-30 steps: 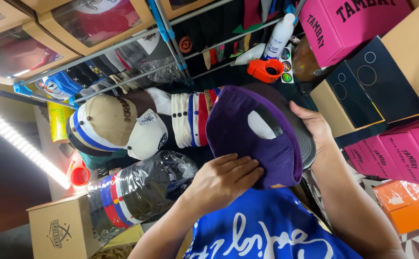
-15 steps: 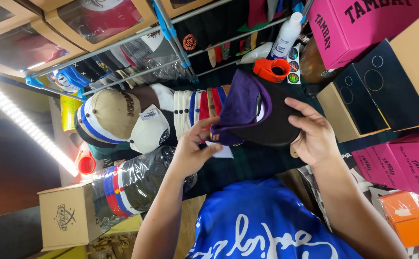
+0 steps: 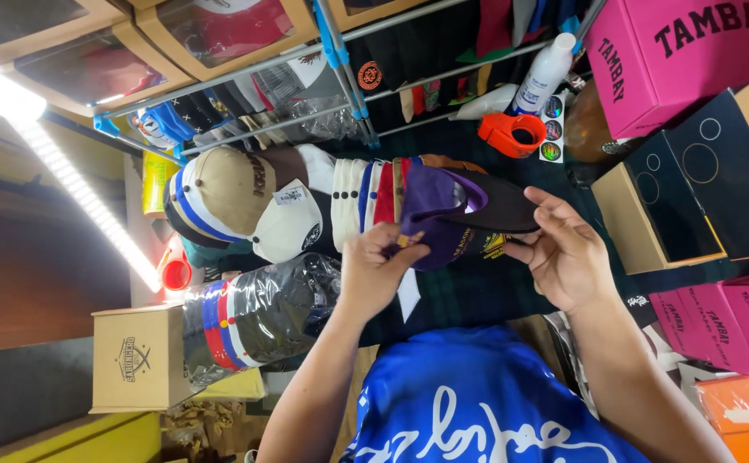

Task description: The person unboxes and unpacks stacks of hats by hand, then uses a brush to clean dust and debris from individual baseball caps.

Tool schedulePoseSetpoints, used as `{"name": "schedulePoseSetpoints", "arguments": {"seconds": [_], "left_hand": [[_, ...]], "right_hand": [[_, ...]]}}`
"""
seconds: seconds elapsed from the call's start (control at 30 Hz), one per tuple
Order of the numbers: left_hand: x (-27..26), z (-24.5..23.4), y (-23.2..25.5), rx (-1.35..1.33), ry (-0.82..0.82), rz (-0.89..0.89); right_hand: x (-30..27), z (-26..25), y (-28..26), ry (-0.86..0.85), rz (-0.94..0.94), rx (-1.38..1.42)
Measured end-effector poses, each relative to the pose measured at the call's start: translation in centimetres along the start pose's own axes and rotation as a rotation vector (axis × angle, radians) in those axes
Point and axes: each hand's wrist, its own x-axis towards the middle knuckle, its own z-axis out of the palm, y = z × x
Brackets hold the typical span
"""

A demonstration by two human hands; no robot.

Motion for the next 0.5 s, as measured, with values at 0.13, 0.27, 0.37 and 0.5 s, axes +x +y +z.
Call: {"name": "schedulePoseSetpoints", "arguments": {"seconds": [0.13,0.27,0.37,0.5], "left_hand": [[-0.8,2.1,0.4,0.476,0.090,0.762],[-3.0,4.8,1.0,0.674,0.068,1.083],[-3.8,4.9,0.9,0.598,-0.002,1.113],[-2.1,0.6,0.0,0.822,0.305,1.084]], "right_hand": [[-0.7,2.1,0.8,-0.005,0.047,0.093],[1.3,-1.8,3.0,0.059,0.072,0.104],[2.9,-5.6,4.7,0.118,0.099,0.062],[1.2,-2.0,2.4,0.129,-0.010,-0.118]]}}
